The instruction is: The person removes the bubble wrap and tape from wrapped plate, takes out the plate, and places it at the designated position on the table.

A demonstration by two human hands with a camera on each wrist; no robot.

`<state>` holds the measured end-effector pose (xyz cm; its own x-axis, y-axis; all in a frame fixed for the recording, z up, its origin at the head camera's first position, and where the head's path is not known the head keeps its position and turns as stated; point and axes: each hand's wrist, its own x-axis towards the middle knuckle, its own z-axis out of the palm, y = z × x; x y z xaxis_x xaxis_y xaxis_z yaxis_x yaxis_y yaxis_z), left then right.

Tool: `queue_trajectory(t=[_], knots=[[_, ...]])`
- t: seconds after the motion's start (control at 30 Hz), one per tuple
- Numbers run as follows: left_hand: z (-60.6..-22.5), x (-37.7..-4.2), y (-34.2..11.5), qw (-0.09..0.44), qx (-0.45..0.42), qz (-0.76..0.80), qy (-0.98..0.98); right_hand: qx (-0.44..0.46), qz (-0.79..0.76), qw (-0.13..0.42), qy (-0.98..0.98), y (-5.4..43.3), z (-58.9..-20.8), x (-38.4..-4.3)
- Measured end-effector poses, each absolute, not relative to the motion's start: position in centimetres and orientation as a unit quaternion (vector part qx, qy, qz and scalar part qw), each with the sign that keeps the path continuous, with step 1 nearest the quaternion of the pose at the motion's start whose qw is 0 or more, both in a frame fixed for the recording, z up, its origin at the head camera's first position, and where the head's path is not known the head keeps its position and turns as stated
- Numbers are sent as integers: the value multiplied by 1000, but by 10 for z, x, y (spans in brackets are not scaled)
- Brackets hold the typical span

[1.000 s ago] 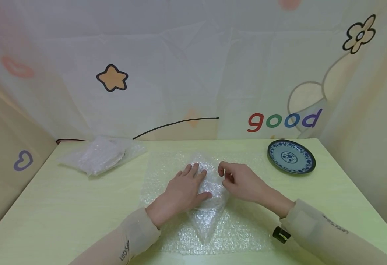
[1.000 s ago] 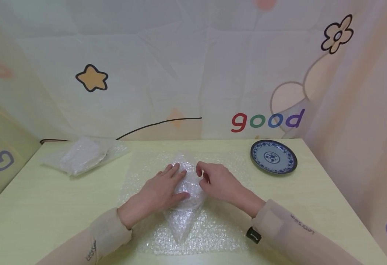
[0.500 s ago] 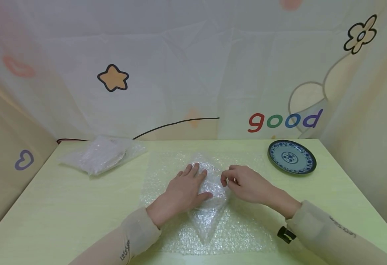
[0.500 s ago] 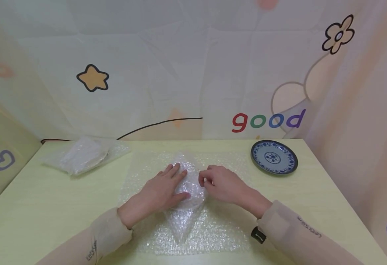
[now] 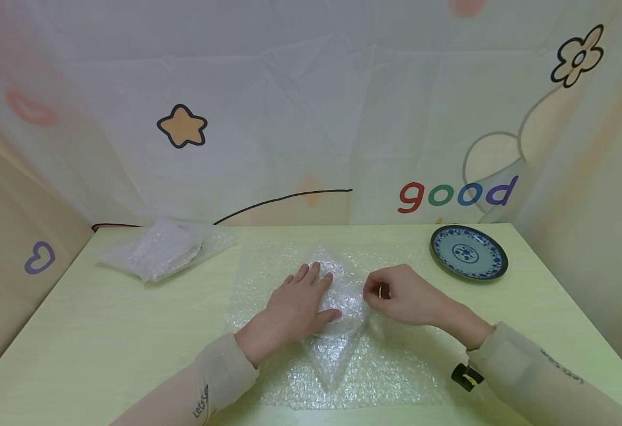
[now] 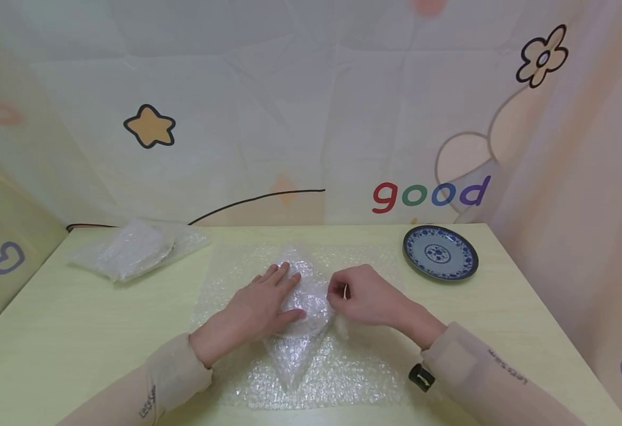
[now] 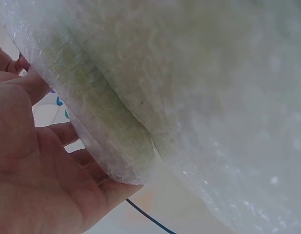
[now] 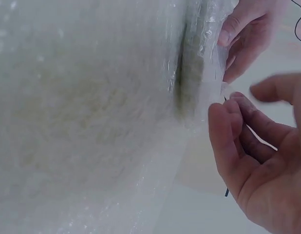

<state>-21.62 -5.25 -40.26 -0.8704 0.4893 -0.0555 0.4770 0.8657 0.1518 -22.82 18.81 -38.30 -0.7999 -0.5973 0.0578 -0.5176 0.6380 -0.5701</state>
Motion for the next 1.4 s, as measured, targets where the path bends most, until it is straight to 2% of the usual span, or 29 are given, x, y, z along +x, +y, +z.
queue_trajectory(t=[0.33,0.67,0.97,1.4], knots=[[-404,-217,-52,50,250,64,965,-261,-330,106,901,196,-377,-227],[-404,-217,-54,52,254,70,963,-240,-306,93,917,211,-376,-228],[-404,-218,-55,52,258,77,962,-232,-299,131,916,223,-379,-224],[-404,-217,-55,55,256,78,962,-234,-305,131,914,237,-378,-229]])
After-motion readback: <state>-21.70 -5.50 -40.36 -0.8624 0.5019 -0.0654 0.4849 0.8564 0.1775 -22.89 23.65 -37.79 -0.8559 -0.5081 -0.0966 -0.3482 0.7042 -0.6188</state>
